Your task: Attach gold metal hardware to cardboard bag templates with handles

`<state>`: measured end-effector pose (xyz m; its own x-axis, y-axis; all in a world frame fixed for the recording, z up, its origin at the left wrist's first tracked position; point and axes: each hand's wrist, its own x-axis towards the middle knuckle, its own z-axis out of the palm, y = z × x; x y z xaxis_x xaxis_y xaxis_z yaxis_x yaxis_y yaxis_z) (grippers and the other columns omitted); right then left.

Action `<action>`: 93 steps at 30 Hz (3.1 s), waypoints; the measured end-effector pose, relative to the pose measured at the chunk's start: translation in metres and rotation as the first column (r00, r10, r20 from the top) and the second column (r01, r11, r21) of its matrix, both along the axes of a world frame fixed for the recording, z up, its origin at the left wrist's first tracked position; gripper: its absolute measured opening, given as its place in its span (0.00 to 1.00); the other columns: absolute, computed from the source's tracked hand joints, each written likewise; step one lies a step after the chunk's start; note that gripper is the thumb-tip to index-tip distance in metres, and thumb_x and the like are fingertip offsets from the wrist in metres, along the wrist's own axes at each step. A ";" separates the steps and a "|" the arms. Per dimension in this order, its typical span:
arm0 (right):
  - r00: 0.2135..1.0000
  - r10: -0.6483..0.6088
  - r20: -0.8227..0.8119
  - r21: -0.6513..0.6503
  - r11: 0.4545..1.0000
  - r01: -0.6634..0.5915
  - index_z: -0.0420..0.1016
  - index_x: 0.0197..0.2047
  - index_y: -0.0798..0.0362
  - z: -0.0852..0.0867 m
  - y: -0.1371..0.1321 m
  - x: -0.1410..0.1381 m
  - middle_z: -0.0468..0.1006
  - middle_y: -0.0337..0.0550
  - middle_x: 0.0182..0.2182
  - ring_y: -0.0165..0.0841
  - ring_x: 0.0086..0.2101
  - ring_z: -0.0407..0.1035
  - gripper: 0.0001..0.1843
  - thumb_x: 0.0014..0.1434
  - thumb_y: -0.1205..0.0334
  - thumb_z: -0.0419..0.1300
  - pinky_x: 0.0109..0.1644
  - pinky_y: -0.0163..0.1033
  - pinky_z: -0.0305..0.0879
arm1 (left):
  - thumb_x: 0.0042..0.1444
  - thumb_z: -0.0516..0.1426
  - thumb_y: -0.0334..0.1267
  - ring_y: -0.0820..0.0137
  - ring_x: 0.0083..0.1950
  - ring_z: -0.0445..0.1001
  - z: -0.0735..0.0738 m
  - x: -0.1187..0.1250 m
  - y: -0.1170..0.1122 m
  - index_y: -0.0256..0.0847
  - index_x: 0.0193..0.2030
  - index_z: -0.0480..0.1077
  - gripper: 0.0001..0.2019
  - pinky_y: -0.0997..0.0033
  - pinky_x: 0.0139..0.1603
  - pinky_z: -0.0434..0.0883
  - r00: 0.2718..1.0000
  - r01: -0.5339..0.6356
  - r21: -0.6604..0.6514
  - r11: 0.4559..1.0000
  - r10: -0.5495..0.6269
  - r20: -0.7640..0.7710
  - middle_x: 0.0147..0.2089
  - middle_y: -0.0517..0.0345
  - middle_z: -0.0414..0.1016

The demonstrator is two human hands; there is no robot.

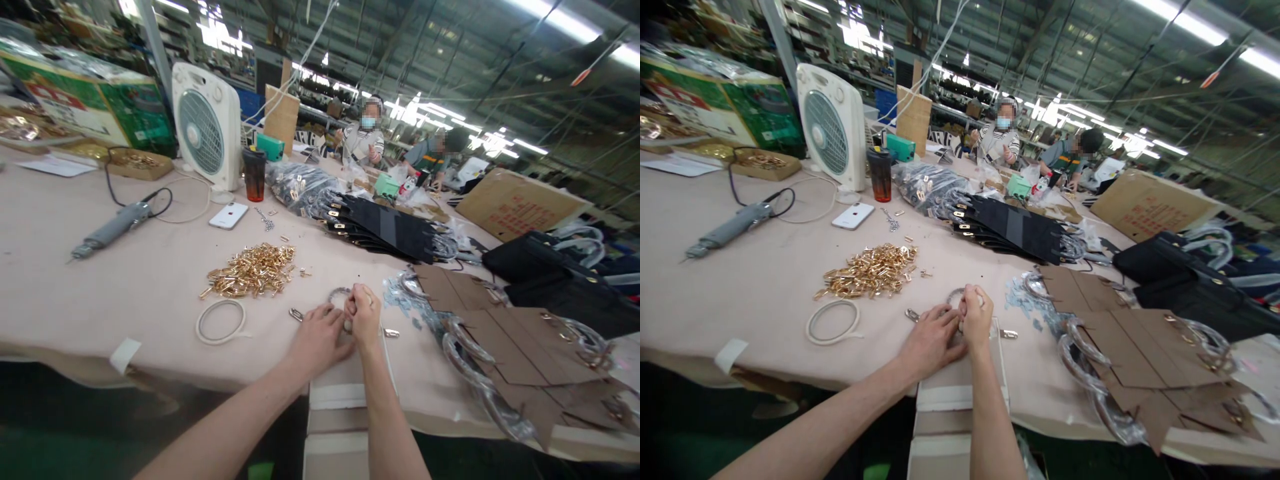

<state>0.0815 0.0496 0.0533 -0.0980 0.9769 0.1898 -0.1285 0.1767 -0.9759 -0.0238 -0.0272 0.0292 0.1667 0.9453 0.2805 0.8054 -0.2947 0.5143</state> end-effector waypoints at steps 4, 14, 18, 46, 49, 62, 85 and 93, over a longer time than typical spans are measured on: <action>0.987 -0.048 0.155 0.236 0.972 0.010 0.66 0.25 0.51 -0.010 -0.019 0.004 0.63 0.32 0.19 0.27 0.21 0.56 0.21 0.68 0.51 0.60 0.25 0.35 0.54 | 0.62 0.62 0.47 0.53 0.71 0.61 0.000 -0.001 0.000 0.47 0.66 0.66 0.27 0.51 0.67 0.63 1.000 0.029 -0.020 0.999 -0.029 0.001 0.65 0.53 0.74; 0.964 0.051 -0.260 0.264 0.964 0.020 0.63 0.26 0.50 0.001 -0.020 0.017 0.56 0.28 0.17 0.25 0.17 0.49 0.19 0.69 0.56 0.58 0.21 0.32 0.46 | 0.62 0.62 0.52 0.53 0.68 0.63 0.008 0.000 0.001 0.47 0.58 0.70 0.21 0.49 0.60 0.65 1.000 -0.012 0.001 1.000 0.012 -0.014 0.60 0.52 0.76; 0.988 0.083 -0.134 0.235 0.971 -0.050 0.62 0.24 0.50 -0.012 -0.018 0.012 0.60 0.30 0.17 0.25 0.18 0.53 0.22 0.69 0.54 0.59 0.23 0.34 0.50 | 0.63 0.60 0.50 0.53 0.67 0.64 0.007 0.000 0.002 0.49 0.58 0.70 0.18 0.50 0.58 0.65 1.000 -0.004 -0.006 1.000 0.004 -0.016 0.60 0.52 0.76; 0.988 0.154 0.029 0.214 0.964 -0.157 0.63 0.23 0.50 -0.002 -0.022 0.012 0.61 0.32 0.18 0.27 0.20 0.55 0.24 0.68 0.51 0.60 0.26 0.36 0.52 | 0.62 0.62 0.50 0.52 0.70 0.61 0.008 0.000 0.001 0.50 0.58 0.71 0.19 0.49 0.63 0.63 1.000 0.012 -0.031 0.999 -0.011 0.007 0.64 0.54 0.74; 0.984 0.142 -0.111 0.131 0.983 -0.128 0.61 0.24 0.50 -0.007 -0.024 0.015 0.59 0.30 0.17 0.25 0.18 0.51 0.24 0.69 0.50 0.59 0.22 0.34 0.48 | 0.62 0.62 0.49 0.53 0.70 0.62 0.008 0.000 0.001 0.50 0.58 0.71 0.19 0.50 0.63 0.63 1.000 -0.003 -0.014 1.000 0.003 0.004 0.62 0.54 0.75; 0.828 -0.146 -0.541 -0.079 0.989 0.123 0.62 0.26 0.50 -0.017 -0.052 0.037 0.52 0.26 0.15 0.23 0.14 0.43 0.27 0.71 0.41 0.52 0.18 0.31 0.43 | 0.60 0.65 0.49 0.54 0.73 0.61 -0.006 -0.005 0.002 0.43 0.69 0.63 0.33 0.47 0.72 0.62 0.994 0.008 0.005 1.000 -0.008 0.108 0.70 0.48 0.69; 0.856 -0.155 -0.494 -0.046 0.987 0.152 0.64 0.28 0.50 -0.009 -0.054 0.026 0.57 0.27 0.17 0.23 0.15 0.49 0.23 0.70 0.46 0.56 0.20 0.32 0.46 | 0.54 0.61 0.33 0.66 0.45 0.79 -0.017 -0.048 0.006 0.43 0.53 0.79 0.19 0.69 0.46 0.77 0.830 -0.002 -0.221 0.975 0.125 0.544 0.52 0.55 0.83; 0.904 -0.075 -0.421 0.159 0.975 0.155 0.65 0.25 0.50 0.001 -0.059 -0.017 0.56 0.29 0.16 0.24 0.15 0.49 0.21 0.69 0.51 0.56 0.20 0.32 0.46 | 0.49 0.60 0.32 0.66 0.40 0.79 -0.015 -0.049 0.012 0.42 0.50 0.81 0.20 0.69 0.45 0.74 0.848 -0.039 -0.263 0.964 0.171 0.502 0.44 0.58 0.85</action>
<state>0.0646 -0.0091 0.0546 0.1388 0.9201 0.3664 -0.4779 0.3863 -0.7889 -0.0726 -0.0154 0.0142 -0.0435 0.9968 0.0665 0.4224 -0.0420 0.9055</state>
